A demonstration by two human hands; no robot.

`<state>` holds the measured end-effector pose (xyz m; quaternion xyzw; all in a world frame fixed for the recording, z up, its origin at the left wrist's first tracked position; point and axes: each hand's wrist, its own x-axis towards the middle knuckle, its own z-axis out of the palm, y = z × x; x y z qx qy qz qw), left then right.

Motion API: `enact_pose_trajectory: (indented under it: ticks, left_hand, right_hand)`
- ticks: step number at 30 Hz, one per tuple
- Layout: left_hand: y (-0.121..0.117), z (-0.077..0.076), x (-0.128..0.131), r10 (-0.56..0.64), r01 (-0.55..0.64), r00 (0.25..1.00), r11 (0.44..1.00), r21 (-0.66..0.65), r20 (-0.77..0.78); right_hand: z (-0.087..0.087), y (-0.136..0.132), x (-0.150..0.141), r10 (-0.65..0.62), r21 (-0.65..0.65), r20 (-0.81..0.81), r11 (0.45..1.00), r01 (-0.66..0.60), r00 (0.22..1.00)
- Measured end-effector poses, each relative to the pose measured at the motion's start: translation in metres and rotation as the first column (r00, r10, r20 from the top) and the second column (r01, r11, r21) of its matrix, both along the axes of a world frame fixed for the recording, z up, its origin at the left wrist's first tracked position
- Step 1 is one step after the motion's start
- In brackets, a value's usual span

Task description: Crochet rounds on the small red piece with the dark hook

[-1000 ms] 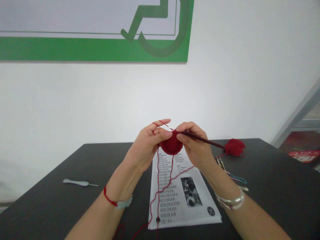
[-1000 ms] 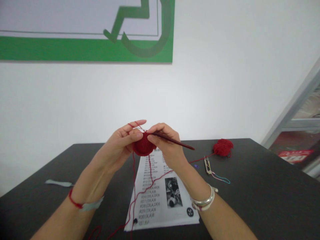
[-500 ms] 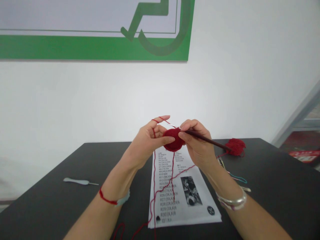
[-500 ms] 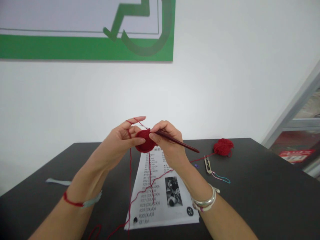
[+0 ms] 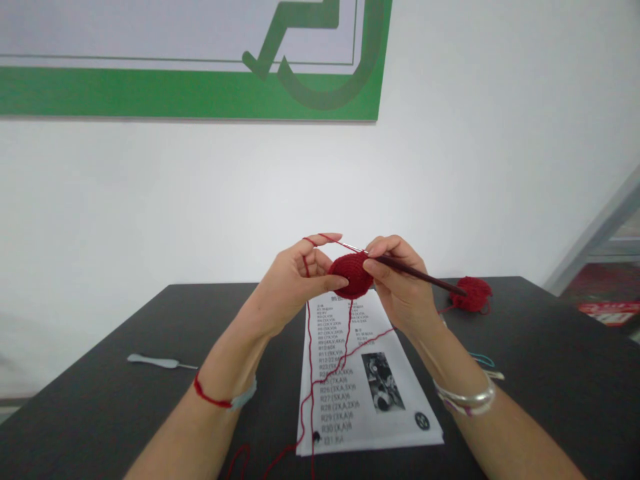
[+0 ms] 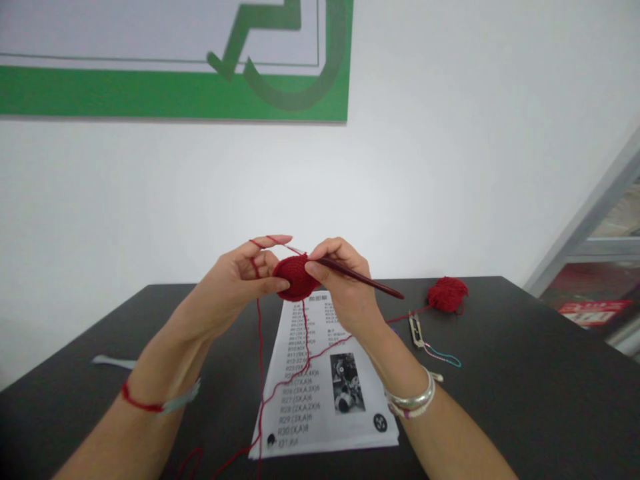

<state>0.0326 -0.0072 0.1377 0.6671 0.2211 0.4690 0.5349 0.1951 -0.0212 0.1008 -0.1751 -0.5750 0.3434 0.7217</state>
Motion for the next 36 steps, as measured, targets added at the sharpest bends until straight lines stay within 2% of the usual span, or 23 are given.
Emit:
enact_pose_trajectory:
  ticks: [5,16,22,26,36]
  left_hand:
    - [-0.0003,0.0004,-0.0011,-0.029,0.03,0.999,0.999,-0.02,0.03]
    - [0.0003,0.0013,-0.0069,-0.189,0.2,0.978,0.969,-0.144,0.085]
    - [0.003,-0.0011,-0.0024,-0.117,0.127,0.987,0.988,-0.087,0.112]
    - [0.0044,-0.0022,-0.0009,-0.087,0.094,0.99,0.994,-0.06,0.113]
    - [0.004,-0.0025,-0.003,-0.156,0.176,0.976,0.976,-0.127,0.154]
  right_hand:
    - [0.0037,-0.0023,-0.0005,0.007,-0.011,-0.02,1.0,-0.008,1.0]
    - [0.0054,-0.0077,-0.0016,0.115,-0.053,-0.003,0.992,-0.115,0.993]
    - [0.0049,-0.0065,-0.0016,0.054,-0.05,0.034,0.997,-0.052,0.998]
    - [0.0043,-0.0057,-0.0023,0.071,-0.049,0.035,0.996,-0.069,0.997]
    - [0.0044,-0.006,-0.0019,0.053,-0.041,0.051,0.998,-0.051,0.997]
